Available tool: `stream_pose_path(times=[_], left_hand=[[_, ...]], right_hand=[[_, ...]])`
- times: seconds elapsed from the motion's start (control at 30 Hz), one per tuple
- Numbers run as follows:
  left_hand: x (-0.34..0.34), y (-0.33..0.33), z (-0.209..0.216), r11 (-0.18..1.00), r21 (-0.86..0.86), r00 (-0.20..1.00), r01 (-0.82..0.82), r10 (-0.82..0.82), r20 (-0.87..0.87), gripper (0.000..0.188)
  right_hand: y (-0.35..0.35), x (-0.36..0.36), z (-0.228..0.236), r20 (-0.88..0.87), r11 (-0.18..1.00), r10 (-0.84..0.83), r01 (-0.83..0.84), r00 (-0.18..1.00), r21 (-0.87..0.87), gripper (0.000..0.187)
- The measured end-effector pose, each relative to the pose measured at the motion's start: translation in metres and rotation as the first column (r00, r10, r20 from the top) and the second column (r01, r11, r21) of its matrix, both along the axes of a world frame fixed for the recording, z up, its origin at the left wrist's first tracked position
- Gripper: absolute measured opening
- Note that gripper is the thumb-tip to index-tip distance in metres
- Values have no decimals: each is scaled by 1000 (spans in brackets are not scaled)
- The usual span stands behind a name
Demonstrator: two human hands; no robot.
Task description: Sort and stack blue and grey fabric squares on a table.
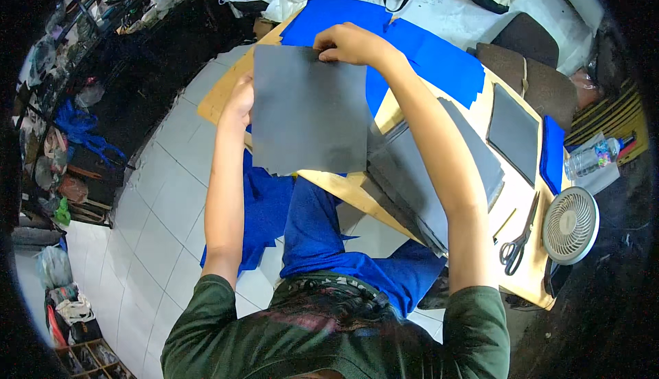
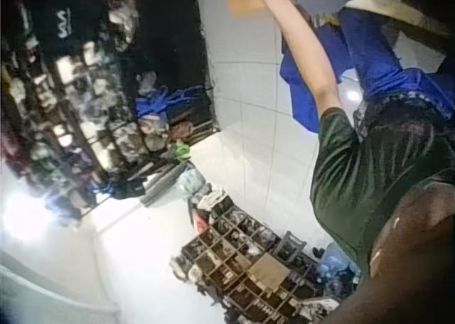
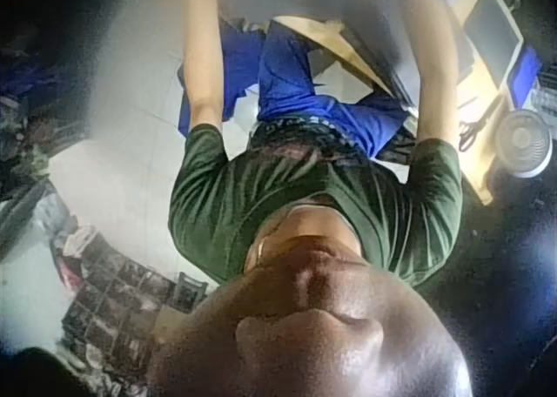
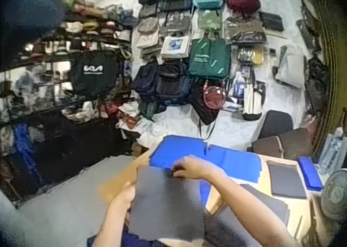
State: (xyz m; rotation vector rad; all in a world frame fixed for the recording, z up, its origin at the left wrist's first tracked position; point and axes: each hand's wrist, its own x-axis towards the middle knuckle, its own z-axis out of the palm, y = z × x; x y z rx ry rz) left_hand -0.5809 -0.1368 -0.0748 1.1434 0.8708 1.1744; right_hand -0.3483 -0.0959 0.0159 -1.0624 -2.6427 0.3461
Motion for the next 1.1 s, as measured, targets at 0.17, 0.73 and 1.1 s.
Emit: stream_pose_path(times=[0.17, 0.73, 1.1], left_hand=[[4, 2, 13, 998, 32, 989, -58, 62, -138, 29], [14, 8, 25, 986, 10, 983, -166, 165, 83, 51], [5, 25, 12, 928, 344, 983, -143, 175, -63, 23]], right_hand=[[4, -2, 5, 90, 996, -17, 8, 996, 89, 21], [14, -32, 14, 248, 967, -116, 53, 962, 248, 30], [25, -17, -7, -6, 960, -98, 96, 995, 262, 34]])
